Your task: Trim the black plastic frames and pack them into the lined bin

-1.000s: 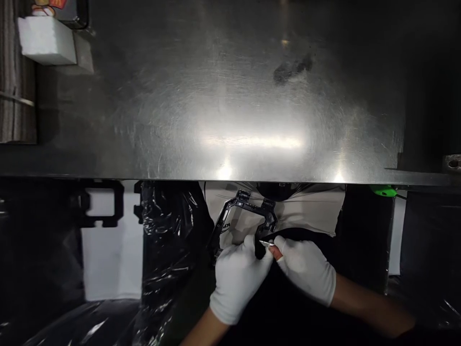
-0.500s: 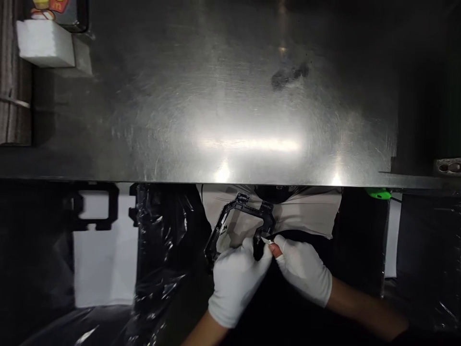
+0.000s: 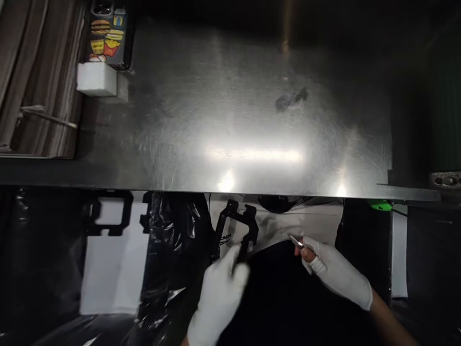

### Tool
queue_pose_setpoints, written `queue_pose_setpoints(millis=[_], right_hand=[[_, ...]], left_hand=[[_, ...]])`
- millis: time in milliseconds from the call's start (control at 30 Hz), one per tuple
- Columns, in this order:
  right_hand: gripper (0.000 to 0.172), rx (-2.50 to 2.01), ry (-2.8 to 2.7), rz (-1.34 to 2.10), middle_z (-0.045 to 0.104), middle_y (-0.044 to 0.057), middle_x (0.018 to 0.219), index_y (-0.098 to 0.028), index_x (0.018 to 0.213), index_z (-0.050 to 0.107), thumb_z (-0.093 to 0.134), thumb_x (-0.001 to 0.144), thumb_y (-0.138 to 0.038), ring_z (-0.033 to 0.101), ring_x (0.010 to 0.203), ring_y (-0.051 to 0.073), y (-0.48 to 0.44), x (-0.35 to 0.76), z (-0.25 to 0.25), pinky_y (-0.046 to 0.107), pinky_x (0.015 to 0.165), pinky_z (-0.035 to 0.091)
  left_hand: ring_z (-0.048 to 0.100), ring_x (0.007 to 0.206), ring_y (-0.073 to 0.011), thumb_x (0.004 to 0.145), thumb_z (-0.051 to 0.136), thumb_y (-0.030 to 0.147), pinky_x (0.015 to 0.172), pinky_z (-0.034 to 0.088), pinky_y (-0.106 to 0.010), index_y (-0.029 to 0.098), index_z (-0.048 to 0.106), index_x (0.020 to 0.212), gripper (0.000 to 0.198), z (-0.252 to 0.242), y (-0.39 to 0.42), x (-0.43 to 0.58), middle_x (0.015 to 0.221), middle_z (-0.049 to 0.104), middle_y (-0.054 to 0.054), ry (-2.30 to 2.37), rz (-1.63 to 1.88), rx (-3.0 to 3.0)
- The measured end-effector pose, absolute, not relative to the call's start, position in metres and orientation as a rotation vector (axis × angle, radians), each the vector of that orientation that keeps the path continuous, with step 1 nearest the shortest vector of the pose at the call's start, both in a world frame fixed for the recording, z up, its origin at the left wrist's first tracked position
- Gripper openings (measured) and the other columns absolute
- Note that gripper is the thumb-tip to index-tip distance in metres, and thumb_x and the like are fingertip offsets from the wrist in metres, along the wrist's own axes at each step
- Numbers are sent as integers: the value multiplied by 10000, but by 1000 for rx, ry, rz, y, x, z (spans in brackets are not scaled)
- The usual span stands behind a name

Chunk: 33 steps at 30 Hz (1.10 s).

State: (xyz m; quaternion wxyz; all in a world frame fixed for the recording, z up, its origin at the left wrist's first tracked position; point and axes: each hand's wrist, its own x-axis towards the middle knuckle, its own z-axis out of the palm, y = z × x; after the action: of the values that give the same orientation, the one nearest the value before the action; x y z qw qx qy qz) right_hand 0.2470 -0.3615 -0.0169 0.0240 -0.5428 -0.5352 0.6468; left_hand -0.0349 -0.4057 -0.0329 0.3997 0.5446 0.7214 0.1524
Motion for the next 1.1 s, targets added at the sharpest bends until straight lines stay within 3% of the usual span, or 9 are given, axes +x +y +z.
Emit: queue_pose_setpoints(millis=[67, 133, 233, 333, 533, 767, 967, 1100], right_hand=[[578, -1601, -1770, 2038, 577, -35, 730, -242, 895, 551, 277, 1141, -688, 545, 642, 145, -364, 233, -13, 265, 641, 432], [539, -1577, -1926, 2055, 585, -40, 696, -236, 857, 535, 303, 1159, -617, 532, 594, 132, -368, 218, -10, 260, 600, 370], [440, -1634, -2142, 1983, 690, -25, 746, -238, 993, 632, 315, 1175, -483, 614, 608, 139, -374, 204, -8, 257, 587, 350], [419, -1678, -2324, 1901, 764, 7, 814, -228, 1124, 676, 314, 1178, -433, 696, 656, 165, -377, 201, -5, 263, 593, 365], [376, -1749, -2488, 1863, 795, 27, 840, -228, 1153, 701, 369, 1177, -403, 750, 701, 190, -375, 201, 2, 274, 596, 379], [422, -1716, -2491, 1890, 766, 18, 795, -205, 1017, 678, 337, 1189, -387, 713, 644, 170, -373, 197, 7, 280, 577, 357], [447, -1662, -2420, 1928, 729, 8, 789, -216, 1016, 651, 312, 1191, -450, 662, 631, 158, -375, 205, 1, 270, 601, 372], [534, -1629, -2201, 2125, 691, 9, 783, -226, 971, 629, 284, 1173, -579, 631, 652, 169, -361, 237, 6, 285, 626, 421]], left_hand=[[755, 667, -289, 893, 721, 620, 614, 585, -361, 224, 692, 1004, 412, -33, -406, -24, 765, 770, -48, 1746, 220, 1624], [713, 569, -285, 871, 766, 567, 566, 548, -371, 207, 675, 993, 391, -35, -410, -12, 648, 709, -28, 1713, 118, 1837], [656, 480, -271, 895, 707, 456, 516, 490, -369, 207, 645, 886, 258, -40, -421, -1, 539, 624, -14, 1730, 60, 2020], [660, 487, -269, 885, 705, 444, 521, 488, -369, 210, 632, 855, 247, -42, -428, 3, 539, 623, -17, 1744, 35, 2048], [654, 469, -255, 865, 722, 418, 532, 497, -369, 205, 631, 864, 232, -39, -428, 4, 547, 634, -4, 1749, 73, 2114], [632, 450, -239, 925, 627, 381, 501, 468, -352, 197, 613, 828, 209, -33, -424, 2, 523, 605, -4, 1735, 26, 2156], [674, 516, -272, 936, 584, 396, 547, 497, -352, 188, 655, 849, 236, -31, -416, 6, 576, 660, -52, 1723, -131, 1816], [701, 618, -267, 911, 642, 467, 587, 556, -333, 233, 714, 841, 254, -6, -400, -42, 691, 720, -53, 1530, 60, 1185]])
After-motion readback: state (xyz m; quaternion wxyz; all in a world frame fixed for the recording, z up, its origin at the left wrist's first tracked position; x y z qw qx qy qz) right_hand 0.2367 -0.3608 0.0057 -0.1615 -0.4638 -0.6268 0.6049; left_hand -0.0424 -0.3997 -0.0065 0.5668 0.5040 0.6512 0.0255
